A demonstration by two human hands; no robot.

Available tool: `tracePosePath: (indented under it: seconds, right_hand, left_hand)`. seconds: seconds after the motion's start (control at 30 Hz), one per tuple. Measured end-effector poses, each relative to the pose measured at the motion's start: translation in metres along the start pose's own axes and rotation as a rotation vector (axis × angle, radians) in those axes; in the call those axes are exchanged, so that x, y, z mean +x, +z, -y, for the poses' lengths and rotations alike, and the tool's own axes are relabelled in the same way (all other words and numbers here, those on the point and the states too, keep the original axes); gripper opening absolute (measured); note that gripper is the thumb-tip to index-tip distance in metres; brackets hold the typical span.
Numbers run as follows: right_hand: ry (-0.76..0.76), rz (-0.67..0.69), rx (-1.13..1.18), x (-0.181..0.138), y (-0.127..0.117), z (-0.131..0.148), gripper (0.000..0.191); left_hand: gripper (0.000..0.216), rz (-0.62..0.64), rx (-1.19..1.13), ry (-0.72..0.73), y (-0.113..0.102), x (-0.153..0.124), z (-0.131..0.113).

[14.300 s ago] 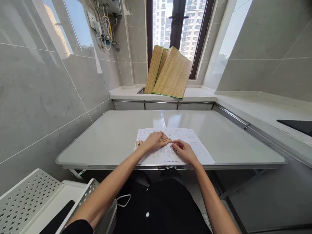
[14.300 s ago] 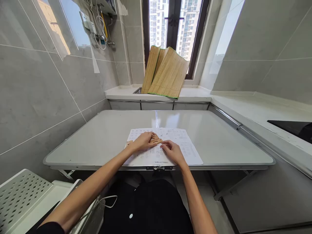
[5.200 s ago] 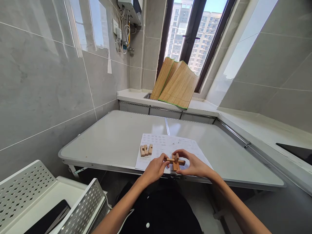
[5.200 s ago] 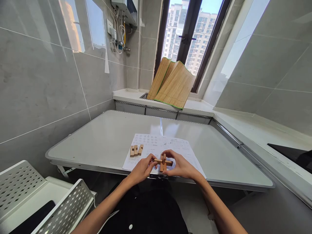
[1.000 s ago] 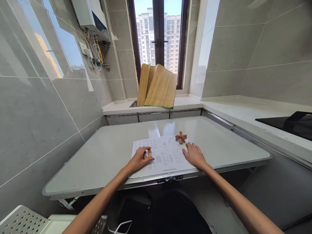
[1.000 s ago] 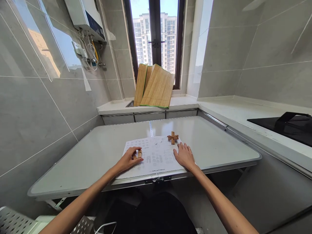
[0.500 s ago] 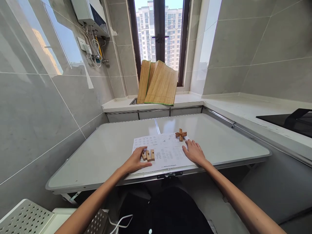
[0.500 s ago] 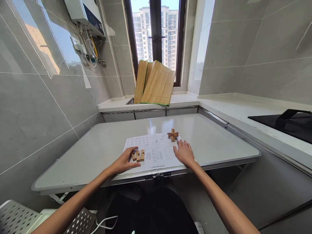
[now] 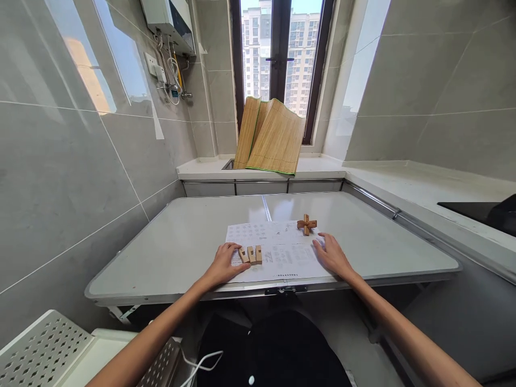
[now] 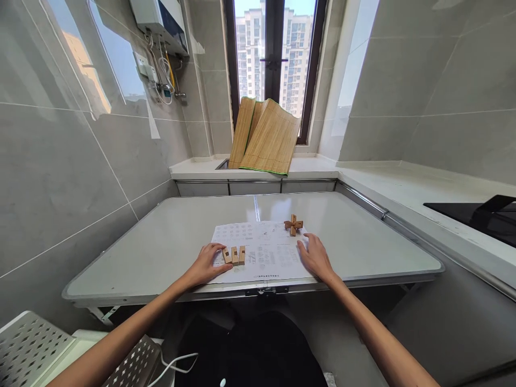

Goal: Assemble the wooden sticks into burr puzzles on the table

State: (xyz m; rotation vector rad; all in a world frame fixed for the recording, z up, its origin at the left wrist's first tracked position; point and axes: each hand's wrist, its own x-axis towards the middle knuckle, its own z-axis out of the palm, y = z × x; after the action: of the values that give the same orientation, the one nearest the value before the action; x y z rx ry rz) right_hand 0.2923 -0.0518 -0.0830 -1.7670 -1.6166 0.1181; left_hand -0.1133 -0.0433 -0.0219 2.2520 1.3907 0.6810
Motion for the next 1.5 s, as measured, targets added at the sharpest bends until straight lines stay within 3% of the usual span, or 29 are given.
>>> tracePosePath:
  seconds: [0.1,0.17,0.4,0.57,0.9,1.2,1.5]
  right_hand:
    - [-0.08,-0.148,0.136,-0.008,-0.01,0.014,0.046]
    - [-0.176,-0.144,0.212,-0.013,-0.017,0.033,0.04]
    - [-0.466,0.341,0.252,-0.03,-0.022,0.122,0.028]
    - [-0.558,0.442,0.096,-0.035,-0.001,0.154,0.034]
    - [-0.555,0.44,-0.114,-0.029,0.024,0.172,0.036]
    - [-0.441,0.334,-0.05,-0.039,0.041,0.169,0.022]
    - [-0.385,0.236,0.108,-0.048,0.058,0.156,0.031]
  left_hand:
    - [0.067,-0.05,-0.023,0.016,-0.002,-0.005,0.0]
    - [0.066,-0.058,-0.061,0.041,-0.005,-0.01,-0.003]
    - [0.064,-0.034,-0.225,0.077,-0.016,-0.034,-0.025]
    - [0.064,-0.059,-0.358,0.071,-0.014,-0.047,-0.033]
    - [0.064,-0.118,-0.569,-0.077,-0.001,-0.049,-0.023]
    - [0.065,-0.135,-0.558,-0.099,0.0,-0.05,-0.024]
    - [0.063,-0.127,-0.548,-0.092,-0.001,-0.051,-0.027]
